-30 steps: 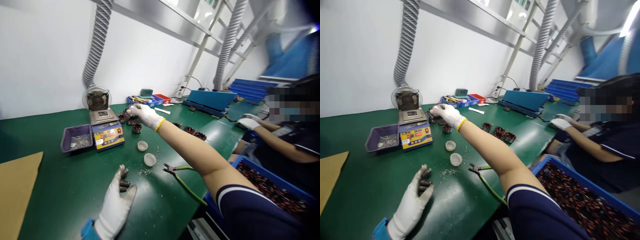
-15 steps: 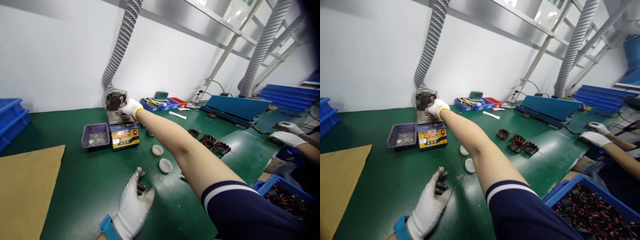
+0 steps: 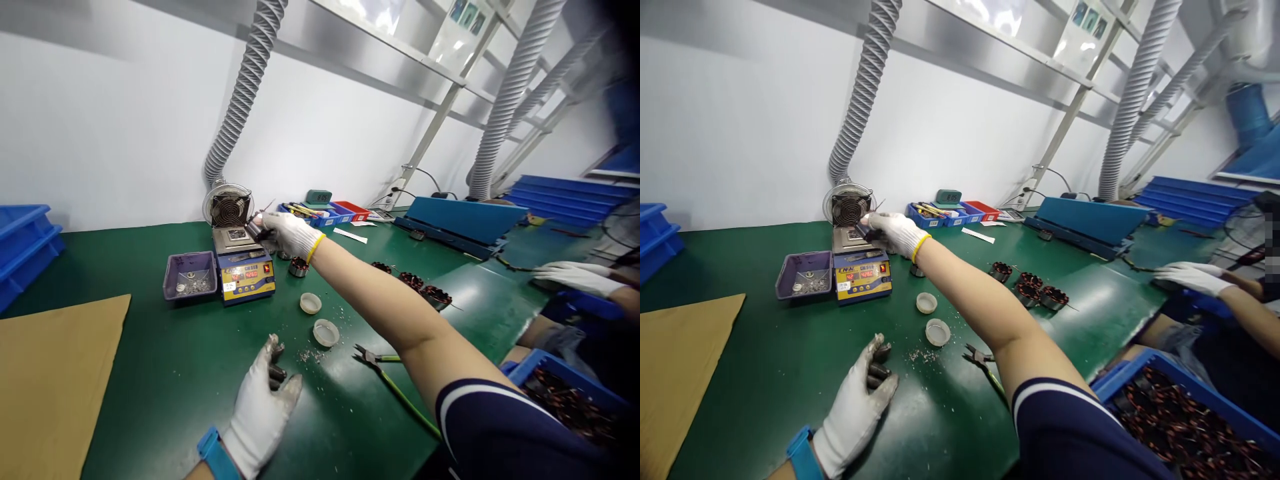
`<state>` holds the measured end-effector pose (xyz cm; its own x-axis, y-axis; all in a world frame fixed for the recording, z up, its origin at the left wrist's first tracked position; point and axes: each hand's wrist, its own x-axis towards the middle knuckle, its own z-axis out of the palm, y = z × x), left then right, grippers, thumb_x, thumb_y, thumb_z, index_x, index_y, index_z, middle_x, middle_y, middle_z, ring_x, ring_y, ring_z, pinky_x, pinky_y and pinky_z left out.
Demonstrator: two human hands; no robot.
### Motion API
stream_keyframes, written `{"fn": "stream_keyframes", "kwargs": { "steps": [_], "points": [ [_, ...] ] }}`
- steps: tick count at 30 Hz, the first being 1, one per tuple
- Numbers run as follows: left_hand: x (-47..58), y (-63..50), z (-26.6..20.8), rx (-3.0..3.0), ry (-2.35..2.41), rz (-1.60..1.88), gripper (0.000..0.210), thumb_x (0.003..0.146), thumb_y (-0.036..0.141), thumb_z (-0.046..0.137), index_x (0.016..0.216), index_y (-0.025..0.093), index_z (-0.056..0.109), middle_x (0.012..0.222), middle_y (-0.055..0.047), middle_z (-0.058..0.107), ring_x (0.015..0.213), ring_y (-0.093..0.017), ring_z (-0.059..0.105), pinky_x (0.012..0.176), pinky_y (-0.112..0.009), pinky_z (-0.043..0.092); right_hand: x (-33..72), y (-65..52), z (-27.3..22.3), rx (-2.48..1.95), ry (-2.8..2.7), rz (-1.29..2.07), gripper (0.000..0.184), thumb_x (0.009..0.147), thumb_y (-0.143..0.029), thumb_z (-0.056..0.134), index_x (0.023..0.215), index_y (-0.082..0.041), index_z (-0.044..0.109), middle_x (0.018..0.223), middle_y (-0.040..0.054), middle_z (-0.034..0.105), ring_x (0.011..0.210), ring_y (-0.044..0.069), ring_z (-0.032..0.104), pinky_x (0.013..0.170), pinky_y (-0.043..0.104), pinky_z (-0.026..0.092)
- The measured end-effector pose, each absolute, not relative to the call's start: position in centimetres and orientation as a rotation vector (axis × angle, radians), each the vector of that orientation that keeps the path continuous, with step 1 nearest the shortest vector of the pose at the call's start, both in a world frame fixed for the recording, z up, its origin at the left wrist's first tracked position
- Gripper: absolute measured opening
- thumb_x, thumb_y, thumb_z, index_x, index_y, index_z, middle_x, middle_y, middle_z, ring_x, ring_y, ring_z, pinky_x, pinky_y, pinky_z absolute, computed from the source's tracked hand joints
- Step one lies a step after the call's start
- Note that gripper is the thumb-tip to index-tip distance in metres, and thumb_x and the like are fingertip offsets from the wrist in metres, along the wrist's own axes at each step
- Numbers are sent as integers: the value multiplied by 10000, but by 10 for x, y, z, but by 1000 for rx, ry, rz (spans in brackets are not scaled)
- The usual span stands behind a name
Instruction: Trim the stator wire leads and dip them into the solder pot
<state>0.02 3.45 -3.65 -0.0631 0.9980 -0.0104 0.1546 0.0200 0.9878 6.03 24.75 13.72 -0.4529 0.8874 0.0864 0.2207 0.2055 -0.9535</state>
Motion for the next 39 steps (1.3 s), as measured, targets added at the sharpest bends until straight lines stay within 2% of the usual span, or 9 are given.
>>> {"fn": "stream_keyframes", "kwargs": {
  "steps": [4, 8, 12, 16, 21, 26, 33, 36, 39],
  "points": [
    [-1, 35, -35, 1313, 1379, 1190, 711, 764, 328, 582, 1398, 105, 350, 1267, -143, 538, 823, -157, 560, 839, -350, 468, 89, 201, 116, -891, -1591, 1704, 235, 765, -351, 603, 910, -180, 530, 800, 3, 604, 623, 84, 561, 530, 170, 481],
    [-1, 32, -30, 1262, 1338, 1232, 740, 770, 367, 603, 1404, 118, 315, 1286, -149, 510, 825, -149, 546, 829, -346, 472, 110, 163, 89, -920, -1504, 1836, 421, 699, -374, 656, 1056, -209, 505, 910, 19, 614, 684, 115, 595, 563, 221, 511],
    [6, 19, -22, 1070, 1113, 1361, 851, 750, 390, 661, 1429, 172, 198, 1358, -153, 437, 814, -119, 563, 766, -275, 507, 122, 117, 60, -959, -1742, 1404, 702, 587, -290, 741, 1217, -220, 441, 1081, 58, 583, 870, 158, 606, 757, 290, 539],
    [16, 8, -20, 961, 972, 1439, 738, 689, 431, 730, 1285, 175, 379, 1278, -137, 530, 1075, -216, 584, 920, -305, 497, 128, 69, 25, -1025, -1989, 769, 605, 611, -348, 741, 1141, -219, 481, 1141, 80, 533, 1025, 188, 570, 897, 324, 507],
    [18, 6, -23, 976, 1242, 1455, 633, 637, 471, 763, 1125, 153, 514, 1158, -123, 615, 1053, -252, 609, 938, -363, 500, 145, 46, -7, -833, -2138, 387, 564, 680, -262, 627, 1204, -227, 421, 1182, 103, 504, 1032, 180, 572, 848, 302, 521],
    [15, 4, -25, 1075, 1250, 1373, 722, 624, 405, 782, 1232, 157, 482, 1227, -132, 591, 1107, -267, 591, 971, -388, 489, 178, 39, 15, -856, -2552, 234, 612, 763, -285, 556, 1346, -239, 376, 1297, 120, 449, 1026, 214, 567, 797, 312, 514],
    [12, 1, -40, 1449, 1355, 1092, 716, 658, 428, 754, 1261, 152, 485, 1307, -143, 533, 1195, -288, 528, 1091, -468, 373, 196, 31, 29, -1135, -2921, 209, 317, 847, -355, 485, 1148, -274, 545, 988, 55, 546, 709, 160, 550, 484, 233, 344],
    [12, -1, -37, 1473, 1353, 1021, 756, 681, 435, 737, 1319, 173, 429, 1332, -127, 515, 1196, -265, 529, 1068, -430, 412, 203, 29, 23, -1147, -2874, 167, 326, 853, -383, 489, 1163, -301, 547, 972, 43, 536, 694, 144, 522, 474, 228, 284],
    [14, -3, -31, 1521, 1406, 958, 863, 676, 443, 724, 1399, 179, 333, 1227, -123, 577, 977, -237, 631, 912, -417, 528, 217, 27, 23, -1227, -2794, 53, 310, 875, -378, 443, 1144, -282, 563, 961, 53, 527, 674, 137, 499, 483, 234, 276]
  ]
}}
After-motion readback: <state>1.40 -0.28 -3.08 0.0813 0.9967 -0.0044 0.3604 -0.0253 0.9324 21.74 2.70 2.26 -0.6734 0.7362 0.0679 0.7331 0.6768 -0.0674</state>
